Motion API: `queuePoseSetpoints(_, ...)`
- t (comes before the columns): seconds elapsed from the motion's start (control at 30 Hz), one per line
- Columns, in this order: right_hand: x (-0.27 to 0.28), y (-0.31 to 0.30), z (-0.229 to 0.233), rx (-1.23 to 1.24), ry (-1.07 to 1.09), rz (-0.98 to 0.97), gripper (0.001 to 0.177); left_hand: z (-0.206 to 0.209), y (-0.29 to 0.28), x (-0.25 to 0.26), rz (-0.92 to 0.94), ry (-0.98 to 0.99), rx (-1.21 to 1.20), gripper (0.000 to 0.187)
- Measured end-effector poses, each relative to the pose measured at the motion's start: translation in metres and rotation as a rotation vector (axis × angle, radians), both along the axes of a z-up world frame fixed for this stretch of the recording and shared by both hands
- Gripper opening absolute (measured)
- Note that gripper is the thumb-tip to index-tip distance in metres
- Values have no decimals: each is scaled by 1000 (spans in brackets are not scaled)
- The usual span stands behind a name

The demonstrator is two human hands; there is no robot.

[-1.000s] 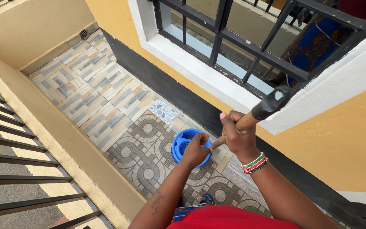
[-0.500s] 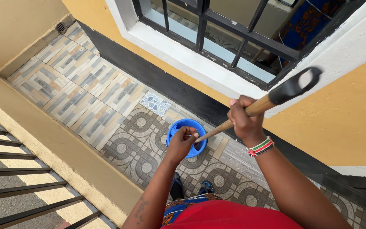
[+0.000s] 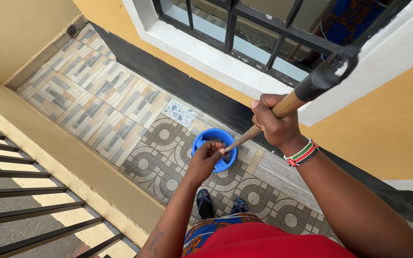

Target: The person mops a tiled balcony floor using a mop and a bucket of water. They dip the mop into the bucket, wring it out, and scrub the tiles around a bicycle.

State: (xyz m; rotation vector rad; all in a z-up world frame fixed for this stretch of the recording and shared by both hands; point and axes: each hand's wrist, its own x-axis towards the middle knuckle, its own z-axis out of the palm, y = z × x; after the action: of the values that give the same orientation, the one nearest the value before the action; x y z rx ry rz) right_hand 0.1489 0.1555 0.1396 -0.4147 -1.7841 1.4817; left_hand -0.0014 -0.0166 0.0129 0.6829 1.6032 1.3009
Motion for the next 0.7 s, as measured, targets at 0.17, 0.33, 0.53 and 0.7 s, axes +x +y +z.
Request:
queuePoseSetpoints(0.17,-9,-15,-16,-68,53,-42,47,1,1,-1,43,-46,-23,21)
queuePoseSetpoints(0.33,6,-10,-1,22,-25,121,48,1,-8,-8,3,-62,32,21)
queuePoseSetpoints(0.53,-8,-24,-41,-56,92,-91,46,-11,-9,-15,123,-90,30,23)
queuePoseSetpoints(0.7,-4,-5,-63,-135,147,-150,45,-12,-14,-19,65,-70,-9,23)
